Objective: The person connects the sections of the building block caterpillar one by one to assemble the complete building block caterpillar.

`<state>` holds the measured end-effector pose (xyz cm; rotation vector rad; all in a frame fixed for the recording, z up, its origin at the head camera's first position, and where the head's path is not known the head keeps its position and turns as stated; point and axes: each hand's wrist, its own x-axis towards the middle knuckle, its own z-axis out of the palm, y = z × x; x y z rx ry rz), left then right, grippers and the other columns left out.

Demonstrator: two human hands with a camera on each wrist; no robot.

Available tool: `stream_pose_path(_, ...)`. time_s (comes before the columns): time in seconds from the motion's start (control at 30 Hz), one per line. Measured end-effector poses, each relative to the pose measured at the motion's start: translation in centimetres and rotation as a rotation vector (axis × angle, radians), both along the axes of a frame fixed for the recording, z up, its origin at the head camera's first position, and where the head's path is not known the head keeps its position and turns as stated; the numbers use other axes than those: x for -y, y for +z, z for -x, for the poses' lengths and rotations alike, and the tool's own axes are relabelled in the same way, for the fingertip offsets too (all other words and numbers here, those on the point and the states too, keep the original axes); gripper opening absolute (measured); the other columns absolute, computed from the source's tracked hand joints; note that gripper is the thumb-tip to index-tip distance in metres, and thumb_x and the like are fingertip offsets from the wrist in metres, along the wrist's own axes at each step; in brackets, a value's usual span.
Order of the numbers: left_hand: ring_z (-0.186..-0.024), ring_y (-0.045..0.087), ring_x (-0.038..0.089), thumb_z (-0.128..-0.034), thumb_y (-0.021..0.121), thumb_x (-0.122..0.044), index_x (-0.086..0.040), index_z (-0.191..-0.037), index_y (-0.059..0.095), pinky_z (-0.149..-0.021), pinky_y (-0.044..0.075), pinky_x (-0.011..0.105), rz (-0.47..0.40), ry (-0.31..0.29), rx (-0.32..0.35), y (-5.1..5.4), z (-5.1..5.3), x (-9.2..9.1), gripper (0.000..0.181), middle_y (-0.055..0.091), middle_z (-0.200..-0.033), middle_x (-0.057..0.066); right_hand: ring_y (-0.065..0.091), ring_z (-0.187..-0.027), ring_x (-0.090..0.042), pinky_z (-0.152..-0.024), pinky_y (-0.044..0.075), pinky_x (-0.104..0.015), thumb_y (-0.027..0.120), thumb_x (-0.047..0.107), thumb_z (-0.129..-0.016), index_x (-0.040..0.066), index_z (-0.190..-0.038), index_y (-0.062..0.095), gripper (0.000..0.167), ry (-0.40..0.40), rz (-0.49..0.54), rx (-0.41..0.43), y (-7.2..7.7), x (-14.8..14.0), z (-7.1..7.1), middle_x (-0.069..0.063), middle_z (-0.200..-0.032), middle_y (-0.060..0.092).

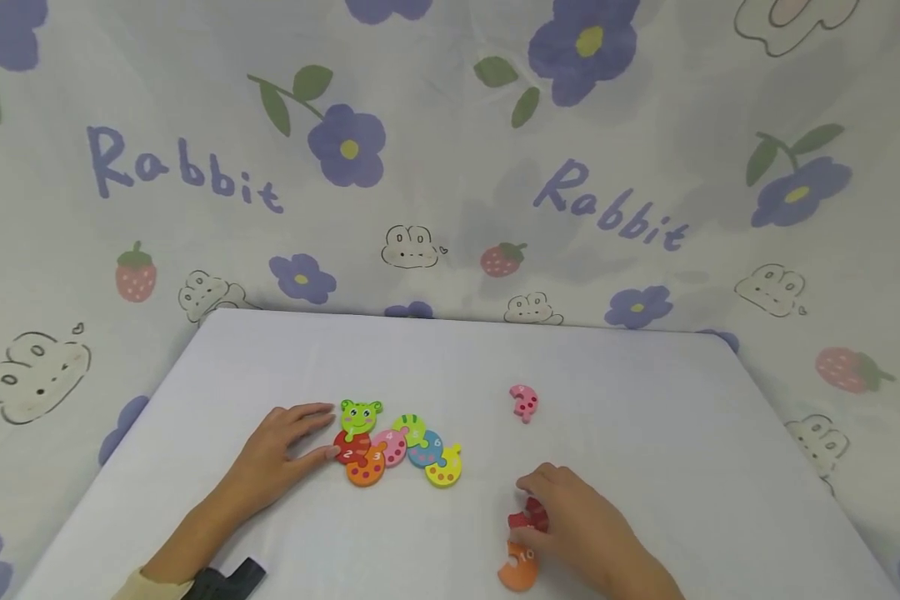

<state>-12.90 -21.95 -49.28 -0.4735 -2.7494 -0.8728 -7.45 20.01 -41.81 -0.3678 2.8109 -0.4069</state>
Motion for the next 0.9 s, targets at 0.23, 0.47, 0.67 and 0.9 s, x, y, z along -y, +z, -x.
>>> stream_pose_path(0.23, -0.107, 0.051, 0.015, -0.0857, 0.088, -0.038, -0.011, -0.135, 0.072, -0.089, 0.051, 0.041, 0.001, 0.002, 0.011, -0.1, 0.0, 0.0, 0.059, 0.063, -0.143, 0.0, 0.047, -0.086, -0.002, -0.075, 0.055, -0.026, 0.087, 0.058, -0.077, 0.024, -0.112, 0.073, 0.051, 0.056, -0.006, -0.004, -0.9, -0.5, -1.9, 0.017, -0.093, 0.051)
stream_pose_path(0.47, -0.108, 0.05, 0.015, -0.0861, 0.088, -0.038, -0.012, -0.136, 0.071, -0.09, 0.05, 0.041, 0.008, 0.005, 0.021, -0.2, 0.0, 0.2, 0.059, 0.062, -0.144, -0.002, 0.043, -0.085, -0.004, -0.067, 0.051, -0.021, 0.087, 0.057, -0.078, 0.018, -0.117, 0.073, 0.057, 0.134, 0.006, -0.01, -1.7, -0.4, -3.0, 0.014, -0.097, 0.051)
stream_pose_path(0.67, -0.109, 0.051, 0.016, -0.0853, 0.088, -0.035, -0.01, -0.135, 0.071, -0.09, 0.049, 0.04, -0.005, -0.008, -0.012, -0.1, 0.0, 0.3, 0.058, 0.063, -0.142, -0.001, 0.041, -0.084, -0.004, -0.065, 0.049, -0.019, 0.088, 0.053, -0.077, 0.015, -0.109, 0.072, 0.052, 0.207, -0.02, -0.134, -2.2, 0.0, -3.9, 0.014, -0.1, 0.052)
stream_pose_path(0.9, -0.108, 0.051, 0.016, -0.0856, 0.088, -0.034, -0.009, -0.134, 0.072, -0.089, 0.049, 0.04, -0.004, -0.012, -0.026, -0.2, 0.1, 0.2, 0.057, 0.063, -0.141, -0.001, 0.043, -0.083, -0.008, -0.066, 0.051, -0.021, 0.084, 0.063, -0.078, 0.016, -0.104, 0.071, 0.056, 0.217, -0.087, -0.126, -2.6, 0.1, -4.1, 0.007, -0.1, 0.056)
